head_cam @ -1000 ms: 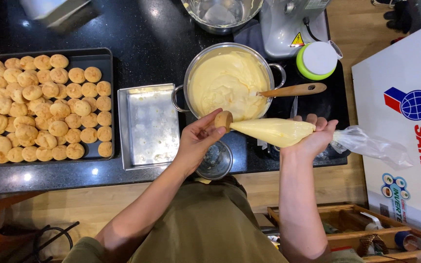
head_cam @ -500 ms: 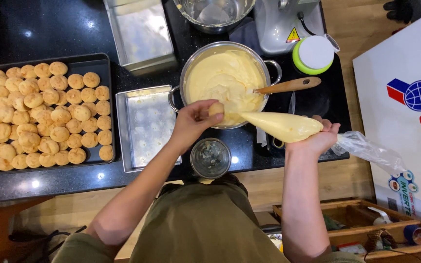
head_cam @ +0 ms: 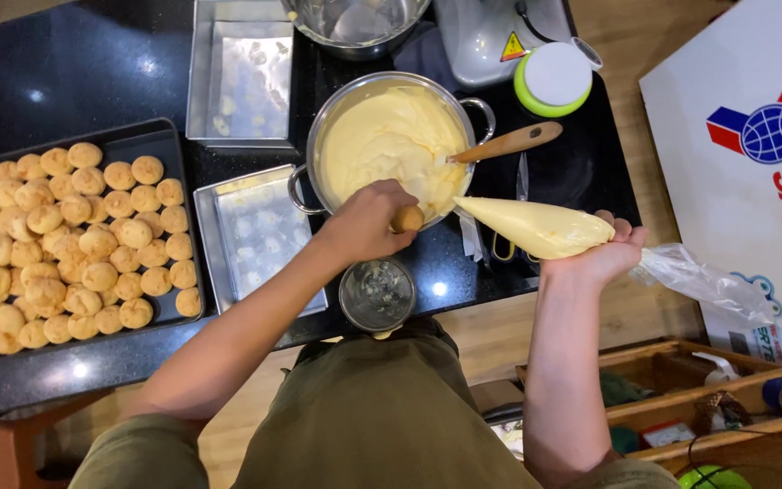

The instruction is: The recorder fills small pastry shells with cream using a piping bag.

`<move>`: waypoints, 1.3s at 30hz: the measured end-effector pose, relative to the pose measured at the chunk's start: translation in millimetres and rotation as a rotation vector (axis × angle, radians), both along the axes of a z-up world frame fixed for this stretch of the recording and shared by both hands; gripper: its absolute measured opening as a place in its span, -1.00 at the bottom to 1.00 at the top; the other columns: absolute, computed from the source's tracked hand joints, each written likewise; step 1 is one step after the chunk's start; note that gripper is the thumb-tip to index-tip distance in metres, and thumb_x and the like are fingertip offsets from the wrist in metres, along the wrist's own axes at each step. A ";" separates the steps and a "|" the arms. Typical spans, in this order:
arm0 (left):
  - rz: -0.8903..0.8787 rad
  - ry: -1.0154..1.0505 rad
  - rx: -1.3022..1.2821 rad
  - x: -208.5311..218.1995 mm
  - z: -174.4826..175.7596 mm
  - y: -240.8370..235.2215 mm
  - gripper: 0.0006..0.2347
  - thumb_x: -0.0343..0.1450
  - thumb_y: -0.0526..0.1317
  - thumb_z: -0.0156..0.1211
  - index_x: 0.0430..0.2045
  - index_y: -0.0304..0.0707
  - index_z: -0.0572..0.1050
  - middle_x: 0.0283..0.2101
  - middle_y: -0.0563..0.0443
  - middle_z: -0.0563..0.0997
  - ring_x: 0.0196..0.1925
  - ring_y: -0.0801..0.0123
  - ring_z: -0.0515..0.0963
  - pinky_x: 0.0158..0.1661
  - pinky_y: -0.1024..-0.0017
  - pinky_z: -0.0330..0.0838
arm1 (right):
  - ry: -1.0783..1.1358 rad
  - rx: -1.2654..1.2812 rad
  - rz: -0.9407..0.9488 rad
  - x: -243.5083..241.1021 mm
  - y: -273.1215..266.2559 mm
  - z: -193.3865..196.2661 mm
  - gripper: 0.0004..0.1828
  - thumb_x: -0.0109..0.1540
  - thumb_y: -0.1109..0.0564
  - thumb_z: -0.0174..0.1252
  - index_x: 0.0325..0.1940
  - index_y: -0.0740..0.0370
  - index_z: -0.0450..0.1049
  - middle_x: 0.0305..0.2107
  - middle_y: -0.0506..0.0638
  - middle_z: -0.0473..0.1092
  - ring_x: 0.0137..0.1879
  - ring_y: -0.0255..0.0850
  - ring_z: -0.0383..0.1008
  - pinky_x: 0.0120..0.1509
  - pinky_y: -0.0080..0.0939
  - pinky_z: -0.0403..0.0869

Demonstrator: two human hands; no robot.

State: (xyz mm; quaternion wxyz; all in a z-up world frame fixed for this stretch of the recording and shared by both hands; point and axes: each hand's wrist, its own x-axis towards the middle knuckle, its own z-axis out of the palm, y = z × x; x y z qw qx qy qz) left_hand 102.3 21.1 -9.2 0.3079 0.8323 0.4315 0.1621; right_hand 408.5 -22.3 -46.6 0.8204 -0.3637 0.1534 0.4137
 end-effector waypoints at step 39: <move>-0.091 0.011 0.029 -4.5 23.9 -5.7 -0.65 0.10 -0.23 0.53 -0.28 -0.34 0.67 -0.29 -0.15 0.69 -0.27 0.11 0.66 -0.12 0.19 0.47 | 0.048 0.036 0.003 8.2 -0.1 -14.6 -0.37 0.48 -0.20 -0.32 -0.66 0.00 0.06 -0.69 -0.11 0.12 -0.50 -0.23 0.10 -0.28 -0.19 0.32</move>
